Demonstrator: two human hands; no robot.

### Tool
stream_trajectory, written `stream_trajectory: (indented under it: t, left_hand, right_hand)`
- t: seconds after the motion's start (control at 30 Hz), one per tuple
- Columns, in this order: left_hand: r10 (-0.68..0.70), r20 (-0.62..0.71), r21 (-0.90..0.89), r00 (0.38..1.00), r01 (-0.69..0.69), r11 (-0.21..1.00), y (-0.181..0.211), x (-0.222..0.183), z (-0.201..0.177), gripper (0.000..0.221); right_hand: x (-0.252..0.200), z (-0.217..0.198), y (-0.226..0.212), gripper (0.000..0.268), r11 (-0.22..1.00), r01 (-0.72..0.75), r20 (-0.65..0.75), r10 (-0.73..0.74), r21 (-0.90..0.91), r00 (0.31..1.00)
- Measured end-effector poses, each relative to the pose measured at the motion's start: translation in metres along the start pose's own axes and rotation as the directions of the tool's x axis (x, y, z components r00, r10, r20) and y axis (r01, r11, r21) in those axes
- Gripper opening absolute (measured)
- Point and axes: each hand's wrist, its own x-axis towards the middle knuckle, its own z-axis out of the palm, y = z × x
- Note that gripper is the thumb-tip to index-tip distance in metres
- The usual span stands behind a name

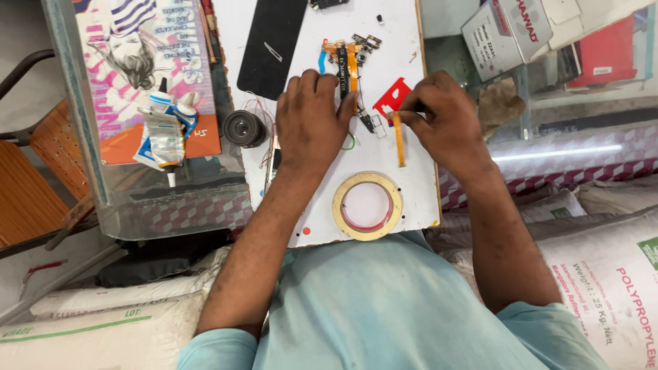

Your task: The person handles a tube of T-7000 adhesive, then picks up and manipulates a small circular electronic component with wires. They move a disassembled smartphone and other parts on the work surface, then pick up a roll of tape and a circuit board assembly, placing them back down.

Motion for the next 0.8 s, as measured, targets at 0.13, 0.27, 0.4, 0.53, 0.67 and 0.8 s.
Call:
stream_trajectory:
  t: [0.13, 0.27, 0.4, 0.53, 0.67, 0.8]
  left_hand:
    - [-0.055, -0.009, 0.104, 0.998, 0.055, 0.993, 0.002, 0.019, 0.016, 0.039]
    - [-0.073, -0.001, 0.148, 0.997, 0.073, 0.986, 0.000, 0.025, 0.025, 0.030]
    - [-0.120, 0.013, 0.059, 0.993, 0.119, 0.991, -0.008, 0.025, 0.023, 0.021]
    - [-0.200, 0.002, -0.163, 0.980, 0.197, 0.967, -0.010, 0.022, 0.004, 0.024]
    - [-0.375, 0.251, -0.463, 0.892, 0.451, 0.763, -0.002, 0.016, -0.016, 0.029]
    - [-0.273, 0.404, -0.660, 0.873, 0.485, 0.573, 0.012, 0.003, -0.022, 0.025]
  right_hand:
    - [-0.015, -0.007, 0.011, 0.011, 0.488, -0.208, 0.068, 0.289, 0.847, 0.955]
    - [-0.027, -0.015, 0.019, 0.020, -0.161, -0.228, 0.258, 0.199, 0.960, 0.945]
    - [-0.031, -0.009, 0.021, 0.016, -0.126, -0.257, 0.282, 0.264, 0.958, 0.922]
    - [-0.026, -0.006, 0.005, 0.020, 0.113, -0.318, 0.273, 0.298, 0.941, 0.915]
    - [-0.012, 0.001, -0.020, 0.025, 0.133, -0.351, 0.301, 0.297, 0.927, 0.906]
    - [-0.002, 0.016, -0.027, 0.028, -0.058, -0.341, 0.343, 0.272, 0.938, 0.899]
